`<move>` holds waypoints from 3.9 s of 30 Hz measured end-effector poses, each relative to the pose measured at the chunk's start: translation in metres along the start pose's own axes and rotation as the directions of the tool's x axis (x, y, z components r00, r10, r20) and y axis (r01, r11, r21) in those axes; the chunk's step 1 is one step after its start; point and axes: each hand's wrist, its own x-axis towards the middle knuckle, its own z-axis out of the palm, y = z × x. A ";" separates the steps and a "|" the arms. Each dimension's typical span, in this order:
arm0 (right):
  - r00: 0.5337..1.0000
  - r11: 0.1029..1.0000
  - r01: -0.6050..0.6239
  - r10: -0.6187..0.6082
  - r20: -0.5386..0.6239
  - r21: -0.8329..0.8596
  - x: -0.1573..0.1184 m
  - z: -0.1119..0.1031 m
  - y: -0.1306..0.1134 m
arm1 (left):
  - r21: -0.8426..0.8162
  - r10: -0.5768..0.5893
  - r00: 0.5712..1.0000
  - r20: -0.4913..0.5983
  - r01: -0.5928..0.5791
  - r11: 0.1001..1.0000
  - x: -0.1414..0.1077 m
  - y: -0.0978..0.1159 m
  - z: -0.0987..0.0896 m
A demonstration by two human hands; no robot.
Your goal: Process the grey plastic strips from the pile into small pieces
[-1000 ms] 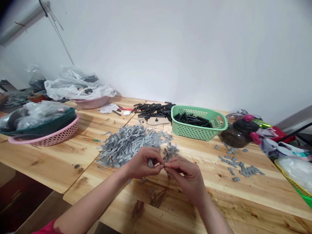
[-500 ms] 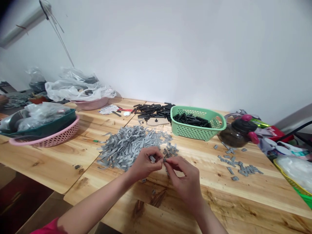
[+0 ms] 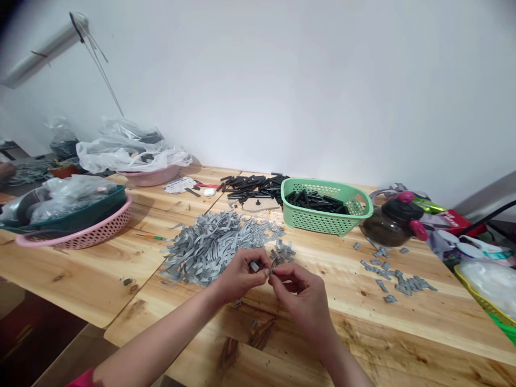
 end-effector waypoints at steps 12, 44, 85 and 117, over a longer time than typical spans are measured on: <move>0.999 0.992 -0.035 0.035 -0.002 0.120 0.004 0.000 0.002 | 0.165 0.116 0.991 -0.063 -0.104 0.981 -0.001 -0.004 0.000; 0.915 0.841 0.392 -0.398 0.065 -0.373 -0.001 0.002 0.001 | 0.692 0.445 0.892 0.082 -0.373 0.618 -0.007 -0.001 -0.005; 0.791 0.712 -0.026 0.444 0.421 -0.701 0.021 -0.074 0.014 | -0.602 -0.430 0.900 0.075 0.384 0.700 0.008 -0.024 0.001; 0.951 0.885 -0.310 0.290 0.109 0.348 0.005 -0.003 0.014 | -0.367 -0.286 0.911 -0.298 0.168 0.915 0.000 -0.016 0.012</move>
